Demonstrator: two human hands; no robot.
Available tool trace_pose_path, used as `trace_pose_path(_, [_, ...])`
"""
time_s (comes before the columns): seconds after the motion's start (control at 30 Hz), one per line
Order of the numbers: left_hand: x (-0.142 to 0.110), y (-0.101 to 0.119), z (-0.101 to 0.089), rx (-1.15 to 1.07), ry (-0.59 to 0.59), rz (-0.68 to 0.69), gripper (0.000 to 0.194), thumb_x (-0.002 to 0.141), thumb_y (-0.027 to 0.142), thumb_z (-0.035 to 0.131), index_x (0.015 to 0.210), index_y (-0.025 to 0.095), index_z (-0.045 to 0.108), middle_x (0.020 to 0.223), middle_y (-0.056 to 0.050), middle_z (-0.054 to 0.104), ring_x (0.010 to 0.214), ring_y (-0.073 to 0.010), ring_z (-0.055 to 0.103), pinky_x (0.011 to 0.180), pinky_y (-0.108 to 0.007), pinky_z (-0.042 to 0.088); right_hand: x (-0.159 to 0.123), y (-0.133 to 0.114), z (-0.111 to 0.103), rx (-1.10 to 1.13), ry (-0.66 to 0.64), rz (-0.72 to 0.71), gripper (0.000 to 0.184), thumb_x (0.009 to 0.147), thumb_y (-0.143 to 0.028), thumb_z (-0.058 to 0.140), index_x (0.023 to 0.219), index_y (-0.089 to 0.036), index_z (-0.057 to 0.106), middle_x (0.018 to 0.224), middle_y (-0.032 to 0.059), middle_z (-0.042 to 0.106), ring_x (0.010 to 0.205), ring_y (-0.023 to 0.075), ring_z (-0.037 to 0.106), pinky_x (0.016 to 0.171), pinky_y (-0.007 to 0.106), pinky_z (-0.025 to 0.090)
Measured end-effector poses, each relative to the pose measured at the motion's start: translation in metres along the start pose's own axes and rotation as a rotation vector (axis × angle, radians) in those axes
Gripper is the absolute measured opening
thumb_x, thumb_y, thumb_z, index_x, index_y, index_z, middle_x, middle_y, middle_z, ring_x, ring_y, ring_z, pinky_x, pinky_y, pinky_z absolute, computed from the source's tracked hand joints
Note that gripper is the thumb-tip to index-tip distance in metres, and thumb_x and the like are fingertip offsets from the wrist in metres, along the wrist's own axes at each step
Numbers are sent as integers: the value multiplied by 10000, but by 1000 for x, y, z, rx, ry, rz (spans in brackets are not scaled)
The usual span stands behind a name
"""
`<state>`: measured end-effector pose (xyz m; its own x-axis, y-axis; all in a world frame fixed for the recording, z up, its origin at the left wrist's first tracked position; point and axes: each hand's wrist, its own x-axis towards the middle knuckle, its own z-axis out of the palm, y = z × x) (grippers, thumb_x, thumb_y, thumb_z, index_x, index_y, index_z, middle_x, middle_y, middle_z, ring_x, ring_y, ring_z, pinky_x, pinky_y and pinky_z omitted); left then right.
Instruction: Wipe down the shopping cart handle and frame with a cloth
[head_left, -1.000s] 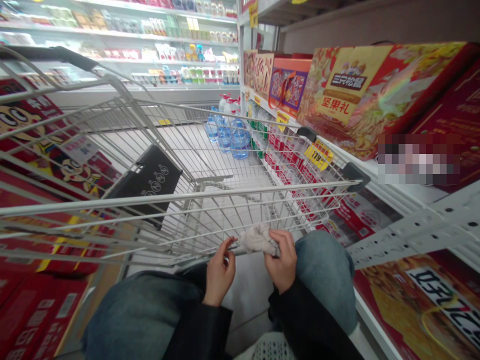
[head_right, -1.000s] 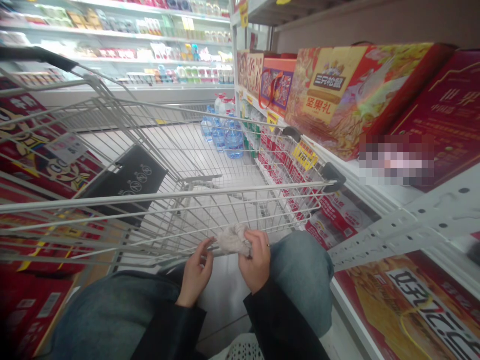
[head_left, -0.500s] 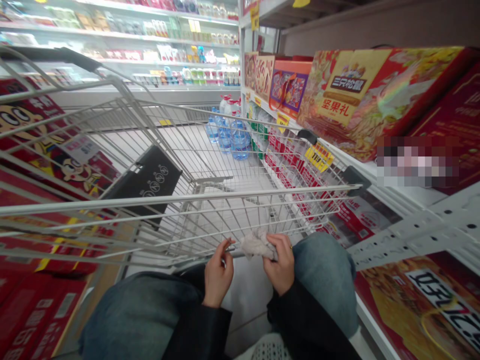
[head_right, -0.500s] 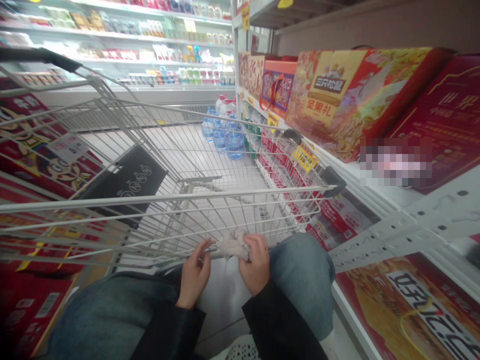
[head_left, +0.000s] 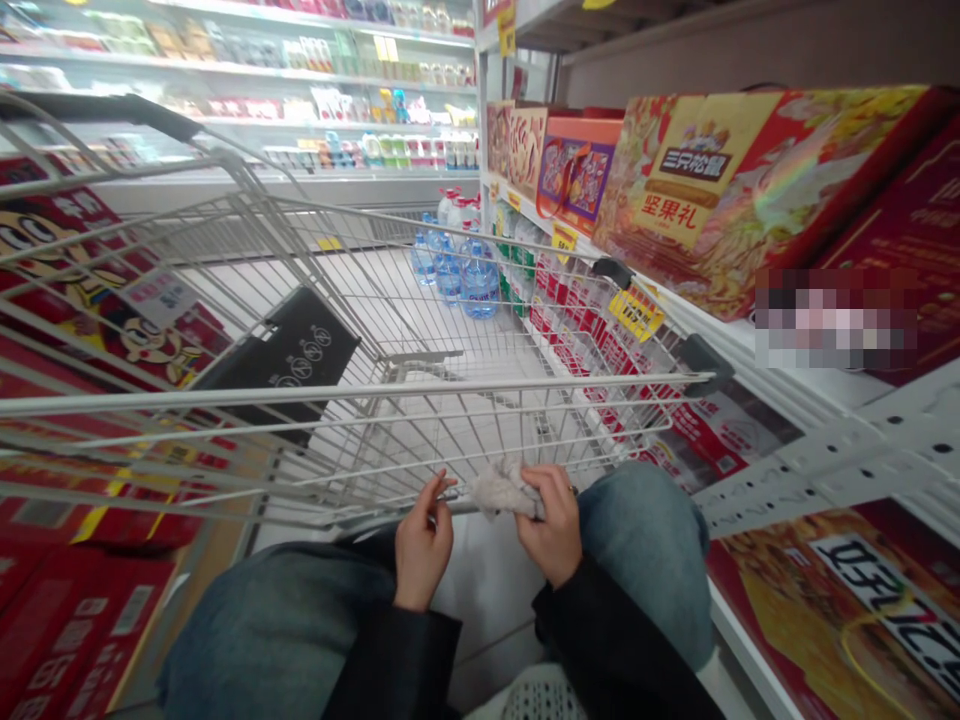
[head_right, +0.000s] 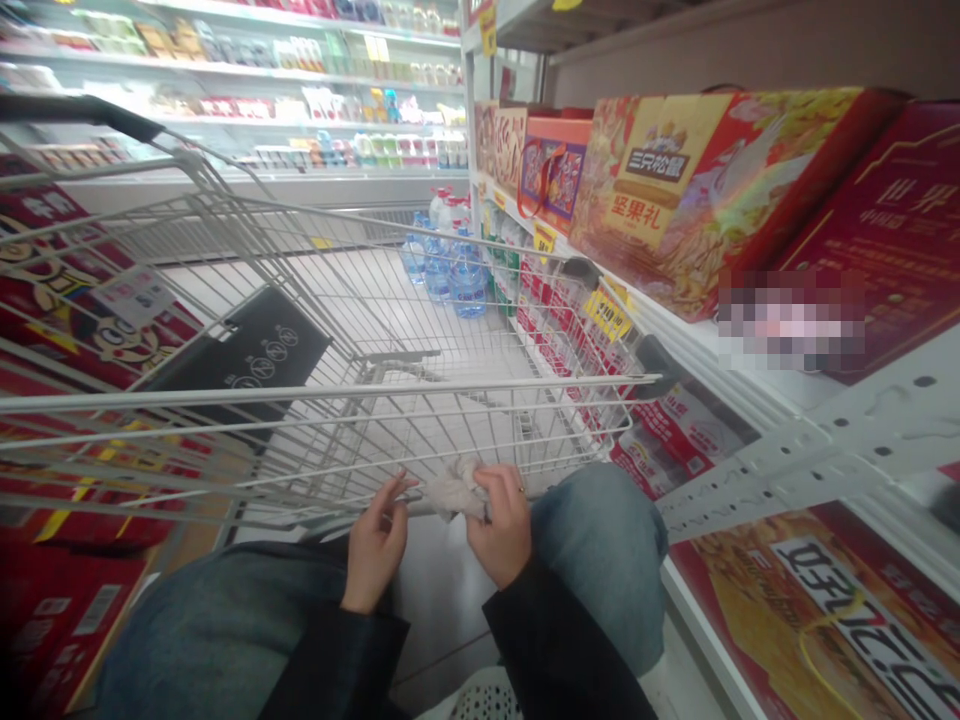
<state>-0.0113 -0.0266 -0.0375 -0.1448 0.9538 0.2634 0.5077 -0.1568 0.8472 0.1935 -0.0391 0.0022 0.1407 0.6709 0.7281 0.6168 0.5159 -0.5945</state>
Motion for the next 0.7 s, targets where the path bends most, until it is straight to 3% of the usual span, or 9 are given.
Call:
trace_pose_path(0.13, [3, -4, -2, 1, 21, 1, 469, 950, 340, 519, 1396, 207, 573, 1204, -74, 768, 584, -99, 610, 561, -233, 500, -8, 3, 6, -15, -77, 23, 357, 779, -10, 559, 1054, -224, 638, 956, 55, 672, 922, 236, 639, 788, 374, 571])
trace_pose_path(0.3, [4, -8, -5, 2, 35, -5, 477, 943, 345, 523, 1400, 216, 571, 1207, -68, 767, 664, -119, 655, 571, -231, 514, -4, 4, 1, -2, 35, -23, 431, 793, 3, 569, 1150, -229, 637, 1055, 75, 682, 1014, 244, 642, 889, 408, 573])
trace_pose_path(0.53, [8, -4, -9, 6, 46, -2, 485, 930, 328, 520, 1398, 209, 571, 1199, -68, 768, 671, -121, 650, 585, -231, 526, -10, 7, 4, -48, -41, 65, 364, 773, -11, 568, 1058, -224, 650, 958, 57, 673, 928, 242, 642, 798, 386, 571])
trace_pose_path(0.7, [7, 1, -8, 25, 66, 8, 452, 929, 318, 510, 1360, 199, 582, 1200, -82, 766, 700, -135, 676, 593, -242, 535, -8, 8, 1, -19, 52, -15, 438, 792, 1, 564, 1156, -226, 648, 1051, 76, 686, 1012, 245, 644, 885, 415, 575])
